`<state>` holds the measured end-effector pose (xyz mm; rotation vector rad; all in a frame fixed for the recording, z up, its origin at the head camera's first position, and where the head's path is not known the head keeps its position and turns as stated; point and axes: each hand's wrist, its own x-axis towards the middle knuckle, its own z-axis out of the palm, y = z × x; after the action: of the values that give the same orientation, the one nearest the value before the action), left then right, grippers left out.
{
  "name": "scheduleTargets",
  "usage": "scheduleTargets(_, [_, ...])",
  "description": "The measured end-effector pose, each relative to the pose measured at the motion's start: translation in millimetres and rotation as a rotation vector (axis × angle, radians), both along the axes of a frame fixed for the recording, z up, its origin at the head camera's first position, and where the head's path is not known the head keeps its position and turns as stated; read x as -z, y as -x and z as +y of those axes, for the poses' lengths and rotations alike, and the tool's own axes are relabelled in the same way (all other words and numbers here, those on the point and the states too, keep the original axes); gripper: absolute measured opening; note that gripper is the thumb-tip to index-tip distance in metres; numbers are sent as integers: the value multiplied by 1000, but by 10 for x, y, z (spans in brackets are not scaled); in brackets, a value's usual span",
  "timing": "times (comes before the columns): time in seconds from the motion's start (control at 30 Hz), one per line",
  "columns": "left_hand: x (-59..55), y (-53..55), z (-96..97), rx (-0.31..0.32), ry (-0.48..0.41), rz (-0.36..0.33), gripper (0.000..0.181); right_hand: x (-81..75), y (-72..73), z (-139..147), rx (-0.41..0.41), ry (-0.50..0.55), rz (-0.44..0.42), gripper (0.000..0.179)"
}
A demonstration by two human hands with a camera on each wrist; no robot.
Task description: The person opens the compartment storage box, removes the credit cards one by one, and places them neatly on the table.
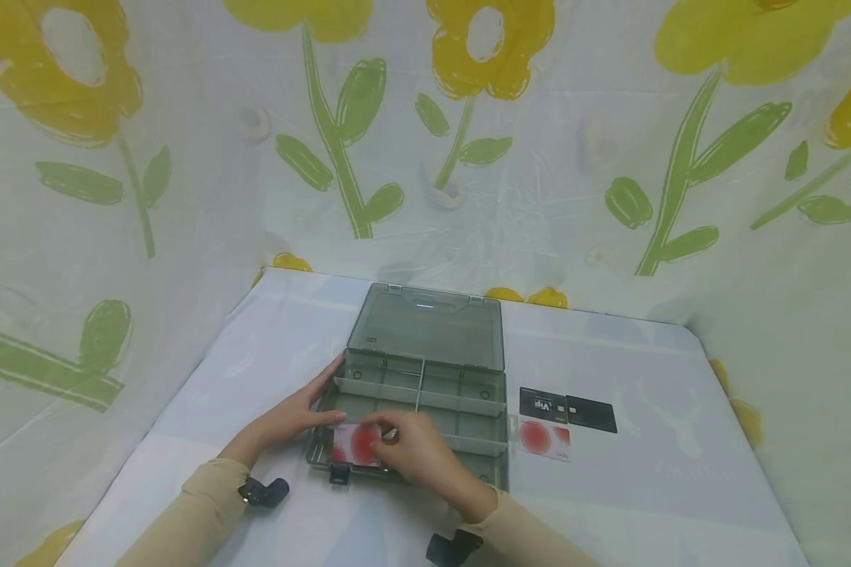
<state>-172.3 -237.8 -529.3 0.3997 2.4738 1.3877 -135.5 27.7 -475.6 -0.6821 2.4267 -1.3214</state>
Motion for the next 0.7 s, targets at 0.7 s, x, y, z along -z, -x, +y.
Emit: scheduleTargets(0.7, [-15,2,3,5,0,19,100,52,51,238,-4,27,3,30])
